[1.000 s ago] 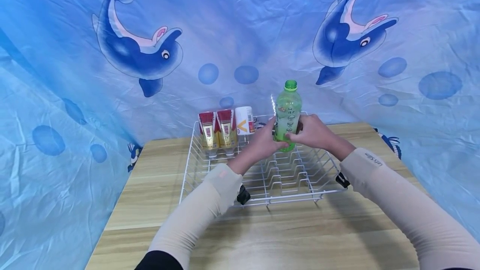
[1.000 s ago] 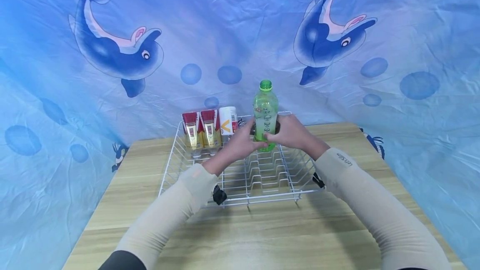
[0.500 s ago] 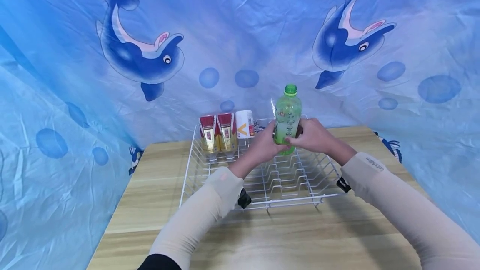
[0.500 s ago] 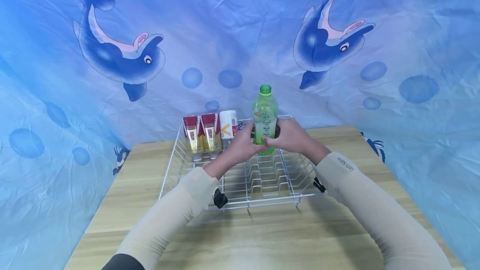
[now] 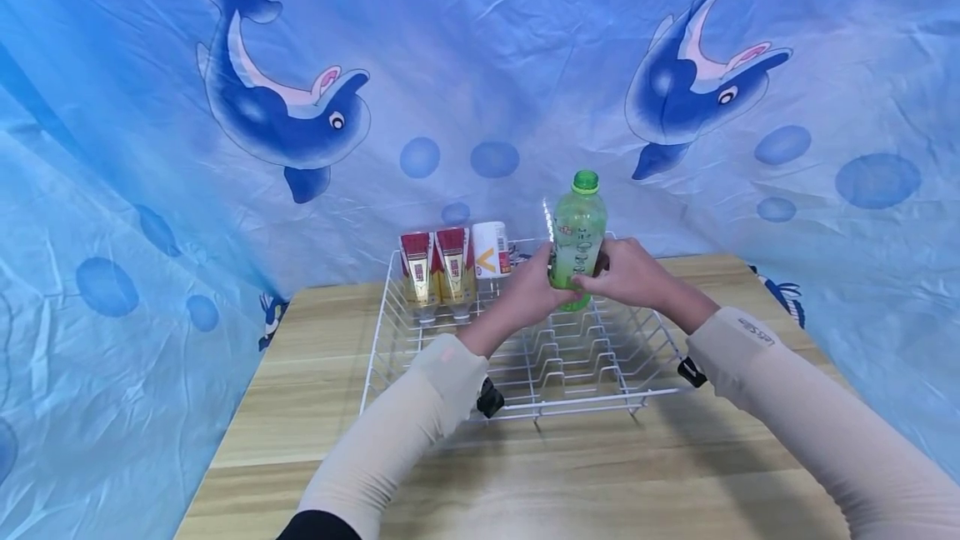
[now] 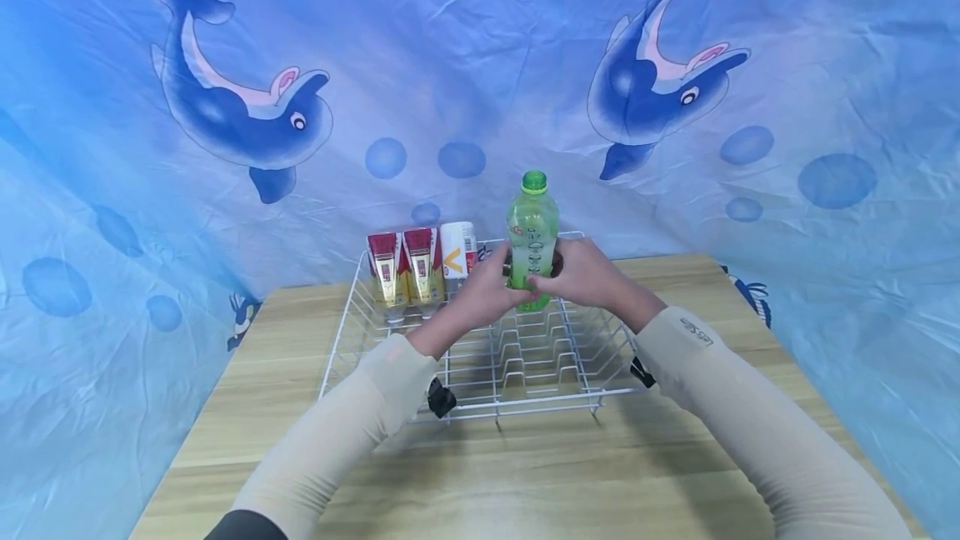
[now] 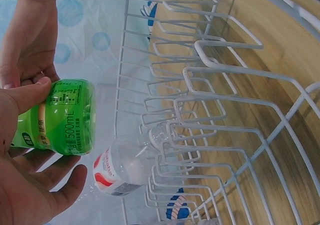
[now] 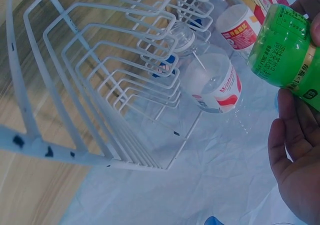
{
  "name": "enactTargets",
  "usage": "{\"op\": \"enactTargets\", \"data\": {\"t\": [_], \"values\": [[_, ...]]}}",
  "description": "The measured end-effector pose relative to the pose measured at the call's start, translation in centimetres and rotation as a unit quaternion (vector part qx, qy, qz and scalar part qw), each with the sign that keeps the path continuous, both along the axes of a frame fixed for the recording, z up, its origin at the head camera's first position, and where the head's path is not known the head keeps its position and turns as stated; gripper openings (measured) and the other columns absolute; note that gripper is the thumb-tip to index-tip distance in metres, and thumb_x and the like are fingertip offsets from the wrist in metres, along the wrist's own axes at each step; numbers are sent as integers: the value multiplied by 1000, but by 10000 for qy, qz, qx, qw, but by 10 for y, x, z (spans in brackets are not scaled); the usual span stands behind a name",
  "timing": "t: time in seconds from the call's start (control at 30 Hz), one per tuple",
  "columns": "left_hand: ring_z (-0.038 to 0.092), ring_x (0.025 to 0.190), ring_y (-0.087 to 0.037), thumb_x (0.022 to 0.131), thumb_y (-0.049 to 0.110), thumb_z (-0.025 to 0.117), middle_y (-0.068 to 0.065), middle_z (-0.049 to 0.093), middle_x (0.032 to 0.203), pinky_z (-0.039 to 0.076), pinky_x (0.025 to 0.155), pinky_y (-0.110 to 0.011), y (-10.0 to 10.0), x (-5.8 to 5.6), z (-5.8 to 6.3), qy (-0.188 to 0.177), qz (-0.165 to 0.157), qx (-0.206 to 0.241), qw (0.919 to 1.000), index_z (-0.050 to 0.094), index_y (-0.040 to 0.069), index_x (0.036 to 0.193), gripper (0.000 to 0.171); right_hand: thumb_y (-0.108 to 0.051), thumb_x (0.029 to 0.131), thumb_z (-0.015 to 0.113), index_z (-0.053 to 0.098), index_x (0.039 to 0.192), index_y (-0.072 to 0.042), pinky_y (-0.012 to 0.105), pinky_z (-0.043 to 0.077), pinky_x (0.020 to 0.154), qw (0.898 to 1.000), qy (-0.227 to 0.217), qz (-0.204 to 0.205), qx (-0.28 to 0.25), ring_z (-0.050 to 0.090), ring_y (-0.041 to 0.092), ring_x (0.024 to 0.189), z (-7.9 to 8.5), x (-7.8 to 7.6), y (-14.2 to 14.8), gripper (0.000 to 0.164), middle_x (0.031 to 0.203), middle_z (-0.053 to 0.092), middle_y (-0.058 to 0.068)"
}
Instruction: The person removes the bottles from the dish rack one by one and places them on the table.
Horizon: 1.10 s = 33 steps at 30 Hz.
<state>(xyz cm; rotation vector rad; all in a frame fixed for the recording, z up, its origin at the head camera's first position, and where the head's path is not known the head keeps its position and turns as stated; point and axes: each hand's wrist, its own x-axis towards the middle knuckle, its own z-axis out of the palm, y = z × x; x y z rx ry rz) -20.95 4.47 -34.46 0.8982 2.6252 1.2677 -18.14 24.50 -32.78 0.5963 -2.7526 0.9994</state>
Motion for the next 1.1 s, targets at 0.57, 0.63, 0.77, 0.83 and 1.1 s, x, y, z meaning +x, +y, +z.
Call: {"op": "enactTargets", "data": {"t": [0.57, 0.63, 0.77, 0.83, 1.1], "values": [[64, 104, -17, 85, 29, 84, -4, 63, 123, 56, 84, -36, 1, 1, 1, -120, -265, 130, 9995, 41, 14, 145, 75, -26, 88, 78, 67, 113, -1, 34, 57, 63, 9999, -43, -96, 21, 68, 18, 74, 4, 6, 3, 37, 90, 73, 7], [64, 104, -17, 85, 29, 84, -3, 64, 123, 56, 84, -36, 1, 1, 1, -141, -255, 145, 9995, 42, 14, 144, 74, -26, 88, 78, 67, 113, -2, 34, 56, 62, 10000, -27, -89, 24, 67, 18, 73, 3, 5, 3, 37, 89, 73, 6], [64, 102, -17, 84, 28, 84, -4, 64, 121, 57, 83, -35, 0, 0, -1, -117, -209, 158, 9996, 42, 13, 143, 74, -27, 88, 78, 67, 113, -2, 34, 57, 62, 10000, -29, -78, 30, 67, 18, 73, 1, 4, 2, 37, 89, 73, 5], [65, 101, -17, 84, 28, 85, -4, 64, 120, 57, 82, -34, 0, 0, -2, -104, -173, 138, 9997, 43, 13, 143, 75, -29, 88, 77, 67, 114, -2, 34, 57, 63, 10000, -45, -62, 41, 68, 18, 74, 0, 3, 2, 38, 90, 73, 5], [64, 100, -17, 83, 26, 85, -4, 64, 120, 57, 82, -34, -4, -2, -1, -77, -227, 173, 9996, 43, 12, 144, 75, -31, 89, 76, 65, 119, -3, 35, 57, 65, 9998, -172, 17, 65, 68, 18, 76, 5, 2, -1, 43, 93, 73, 5]]}}
